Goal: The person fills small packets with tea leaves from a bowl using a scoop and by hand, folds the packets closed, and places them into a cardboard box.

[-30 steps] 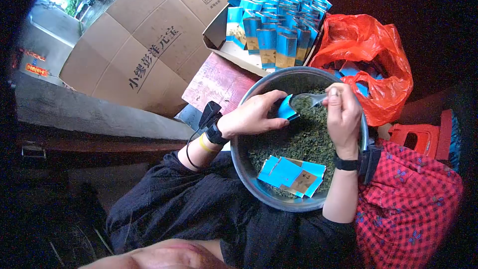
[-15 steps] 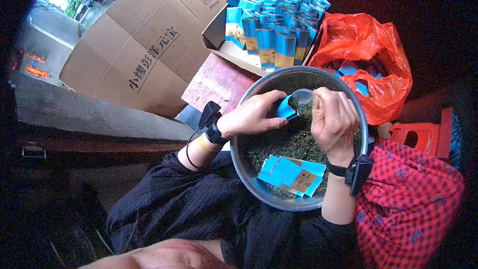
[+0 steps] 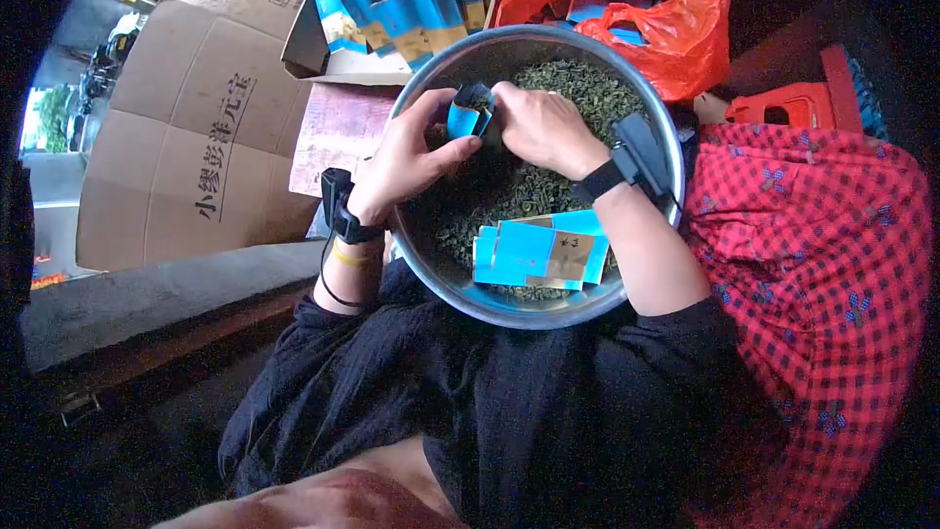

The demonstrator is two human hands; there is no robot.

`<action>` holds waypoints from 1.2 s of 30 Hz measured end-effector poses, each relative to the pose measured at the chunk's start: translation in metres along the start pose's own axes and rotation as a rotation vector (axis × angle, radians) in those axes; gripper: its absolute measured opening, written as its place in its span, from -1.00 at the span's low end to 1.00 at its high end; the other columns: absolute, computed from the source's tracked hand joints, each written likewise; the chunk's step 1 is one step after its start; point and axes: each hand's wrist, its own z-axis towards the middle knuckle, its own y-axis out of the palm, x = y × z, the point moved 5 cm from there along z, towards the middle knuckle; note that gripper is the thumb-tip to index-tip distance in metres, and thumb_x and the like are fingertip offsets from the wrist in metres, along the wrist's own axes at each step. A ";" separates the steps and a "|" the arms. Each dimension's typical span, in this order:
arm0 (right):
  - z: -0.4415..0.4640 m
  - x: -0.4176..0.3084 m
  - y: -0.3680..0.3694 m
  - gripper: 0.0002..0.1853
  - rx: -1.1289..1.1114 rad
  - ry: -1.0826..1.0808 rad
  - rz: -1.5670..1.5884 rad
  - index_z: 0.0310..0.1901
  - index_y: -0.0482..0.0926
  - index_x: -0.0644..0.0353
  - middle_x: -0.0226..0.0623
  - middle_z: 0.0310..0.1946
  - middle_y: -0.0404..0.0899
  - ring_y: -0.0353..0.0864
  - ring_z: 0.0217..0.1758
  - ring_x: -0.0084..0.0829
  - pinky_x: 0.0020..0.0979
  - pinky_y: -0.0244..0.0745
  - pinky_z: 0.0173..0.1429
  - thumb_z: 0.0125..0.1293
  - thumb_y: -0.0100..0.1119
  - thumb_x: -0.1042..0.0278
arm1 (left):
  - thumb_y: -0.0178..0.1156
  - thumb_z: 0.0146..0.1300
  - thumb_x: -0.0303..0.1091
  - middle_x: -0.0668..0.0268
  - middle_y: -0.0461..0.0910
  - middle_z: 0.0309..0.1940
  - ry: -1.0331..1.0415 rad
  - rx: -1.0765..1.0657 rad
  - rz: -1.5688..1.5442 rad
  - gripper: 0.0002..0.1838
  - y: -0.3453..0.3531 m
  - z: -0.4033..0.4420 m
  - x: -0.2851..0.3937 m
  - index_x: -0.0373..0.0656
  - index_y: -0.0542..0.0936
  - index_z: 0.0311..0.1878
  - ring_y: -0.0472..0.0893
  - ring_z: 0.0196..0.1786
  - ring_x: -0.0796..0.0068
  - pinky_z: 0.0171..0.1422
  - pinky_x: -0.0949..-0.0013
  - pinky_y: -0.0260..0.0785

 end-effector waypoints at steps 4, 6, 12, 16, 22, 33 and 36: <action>0.002 0.020 -0.025 -0.80 0.147 0.086 0.275 -0.19 0.50 0.25 -0.25 -0.48 0.57 0.62 -0.37 -0.40 -0.37 0.49 -0.24 0.43 -0.05 0.30 | 0.39 0.08 -0.29 0.10 0.57 -0.23 0.027 0.004 0.074 -0.41 -0.002 -0.002 0.006 -0.29 0.42 0.14 0.58 -0.29 0.38 -0.18 0.33 0.45; 0.001 0.022 -0.048 -0.78 0.270 0.078 0.370 -0.20 0.50 0.26 -0.37 -0.49 0.55 0.55 -0.39 -0.58 -0.49 0.46 -0.25 0.46 -0.07 0.29 | 0.39 0.08 -0.28 0.08 0.57 -0.23 0.112 0.035 0.137 -0.41 -0.003 -0.001 0.005 -0.30 0.42 0.15 0.58 -0.29 0.37 -0.17 0.32 0.45; -0.009 0.003 -0.073 -0.78 0.490 -0.099 0.482 -0.18 0.52 0.21 -0.43 -0.48 0.54 0.53 -0.37 -0.56 -0.49 0.43 -0.23 0.47 -0.07 0.27 | 0.41 0.07 -0.26 0.07 0.56 -0.25 0.150 0.032 0.176 -0.39 -0.001 0.000 0.005 -0.29 0.41 0.15 0.57 -0.28 0.33 -0.17 0.30 0.44; -0.013 -0.040 -0.066 -0.87 0.432 -0.423 0.054 -0.23 0.54 0.20 -0.28 -0.50 0.56 0.57 -0.38 -0.21 -0.26 0.42 -0.19 0.35 0.06 0.34 | 0.41 0.07 -0.26 0.11 0.55 -0.33 0.143 0.025 0.178 -0.38 0.000 0.001 0.003 -0.29 0.41 0.15 0.55 -0.33 0.35 -0.22 0.29 0.41; -0.020 -0.059 -0.073 -0.91 0.495 -0.569 -0.144 -0.25 0.51 0.18 -0.27 -0.44 0.56 0.57 -0.38 -0.19 -0.24 0.40 -0.18 0.30 0.12 0.37 | 0.41 0.06 -0.26 0.13 0.54 -0.35 0.093 0.021 0.156 -0.39 0.000 0.001 0.001 -0.30 0.42 0.14 0.52 -0.35 0.38 -0.24 0.31 0.41; -0.021 -0.030 -0.089 -0.85 0.586 -0.180 -0.067 -0.20 0.55 0.23 -0.18 -0.39 0.61 0.59 -0.34 -0.16 -0.24 0.44 -0.22 0.35 0.07 0.35 | 0.44 0.05 -0.24 -0.03 0.46 0.12 0.168 0.046 0.134 -0.27 -0.003 -0.001 -0.001 -0.35 0.36 0.24 0.46 0.23 0.15 0.32 0.24 0.28; -0.009 -0.018 -0.070 -0.87 0.411 -0.150 -0.120 -0.19 0.54 0.21 -0.16 -0.40 0.60 0.59 -0.31 -0.13 -0.22 0.45 -0.21 0.32 0.04 0.39 | 0.45 0.03 -0.24 -0.01 0.47 0.10 0.198 0.105 0.102 -0.27 -0.005 -0.001 -0.003 -0.36 0.37 0.22 0.47 0.21 0.17 0.30 0.24 0.30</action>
